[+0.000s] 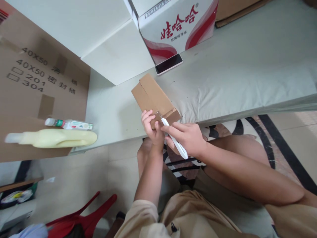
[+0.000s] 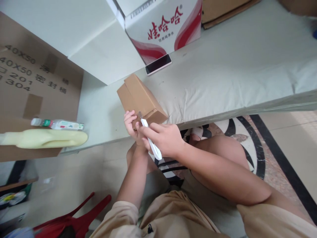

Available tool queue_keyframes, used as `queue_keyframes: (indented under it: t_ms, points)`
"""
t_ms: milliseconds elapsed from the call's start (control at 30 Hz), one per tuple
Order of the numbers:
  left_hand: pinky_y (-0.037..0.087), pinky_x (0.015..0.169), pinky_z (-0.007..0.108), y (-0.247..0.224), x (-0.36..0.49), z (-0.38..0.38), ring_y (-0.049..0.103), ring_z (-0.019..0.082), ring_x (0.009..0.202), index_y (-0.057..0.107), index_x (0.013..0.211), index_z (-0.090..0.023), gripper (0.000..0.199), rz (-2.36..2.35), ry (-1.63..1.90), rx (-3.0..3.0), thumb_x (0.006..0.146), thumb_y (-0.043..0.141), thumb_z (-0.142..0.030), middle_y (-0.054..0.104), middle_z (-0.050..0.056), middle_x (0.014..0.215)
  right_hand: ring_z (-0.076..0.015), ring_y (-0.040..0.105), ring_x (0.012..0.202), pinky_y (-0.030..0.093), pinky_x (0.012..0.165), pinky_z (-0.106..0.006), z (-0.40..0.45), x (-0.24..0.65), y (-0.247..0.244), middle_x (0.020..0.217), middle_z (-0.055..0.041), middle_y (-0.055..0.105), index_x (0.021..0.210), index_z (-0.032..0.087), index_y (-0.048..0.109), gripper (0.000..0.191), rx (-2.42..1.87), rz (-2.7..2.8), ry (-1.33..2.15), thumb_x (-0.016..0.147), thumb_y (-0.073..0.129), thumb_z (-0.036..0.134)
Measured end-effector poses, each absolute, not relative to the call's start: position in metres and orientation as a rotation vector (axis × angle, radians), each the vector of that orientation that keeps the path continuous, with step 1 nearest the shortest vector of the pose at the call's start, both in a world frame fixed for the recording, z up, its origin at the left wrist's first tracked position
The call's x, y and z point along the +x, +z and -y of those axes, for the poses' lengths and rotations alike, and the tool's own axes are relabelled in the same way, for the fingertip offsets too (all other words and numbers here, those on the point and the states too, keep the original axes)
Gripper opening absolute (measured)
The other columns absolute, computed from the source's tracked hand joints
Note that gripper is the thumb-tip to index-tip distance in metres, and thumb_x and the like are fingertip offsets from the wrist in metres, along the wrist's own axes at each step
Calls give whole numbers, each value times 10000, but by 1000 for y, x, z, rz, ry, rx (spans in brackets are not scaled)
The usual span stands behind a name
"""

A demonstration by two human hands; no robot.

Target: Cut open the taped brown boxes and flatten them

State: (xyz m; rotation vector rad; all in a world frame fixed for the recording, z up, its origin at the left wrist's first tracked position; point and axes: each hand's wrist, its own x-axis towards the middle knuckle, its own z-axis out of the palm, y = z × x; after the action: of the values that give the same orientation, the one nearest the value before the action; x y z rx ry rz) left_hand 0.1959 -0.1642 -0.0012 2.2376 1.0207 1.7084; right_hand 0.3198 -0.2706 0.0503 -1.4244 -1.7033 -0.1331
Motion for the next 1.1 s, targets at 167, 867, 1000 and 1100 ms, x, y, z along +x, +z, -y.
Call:
queue_keyframes:
  t_ms: [167, 867, 1000, 1100]
  points:
    - [438, 1150, 530, -1, 195, 164, 576, 226, 1285, 544, 1040, -238, 274, -1036, 1704, 2244, 1043, 397, -468, 655, 75, 1171, -95, 542, 557, 321, 541, -243, 269, 321, 52, 731, 22, 712, 1060, 223, 719, 306, -1417, 1687, -43, 978, 460, 364]
    - [441, 1152, 505, 1, 196, 164, 587, 205, 1242, 580, 1034, -227, 271, -923, 1715, 2221, 1041, 441, -460, 659, 57, 1147, -77, 528, 477, 296, 485, -244, 261, 318, 62, 655, 23, 718, 840, 196, 704, 258, -1482, 1567, -9, 947, 485, 281]
    - [424, 1163, 496, 2, 197, 164, 579, 204, 1244, 587, 1040, -227, 240, -899, 1719, 2200, 1036, 462, -432, 658, 52, 1153, -78, 506, 470, 293, 483, -242, 263, 319, 63, 612, 31, 695, 837, 202, 706, 244, -1444, 1557, -32, 933, 487, 252]
    - [428, 1157, 482, 1, 196, 164, 572, 202, 1250, 589, 1047, -227, 237, -884, 1721, 2190, 1033, 473, -433, 657, 51, 1156, -79, 519, 474, 294, 489, -239, 263, 317, 62, 624, 24, 706, 855, 207, 722, 257, -1491, 1557, -17, 935, 484, 260]
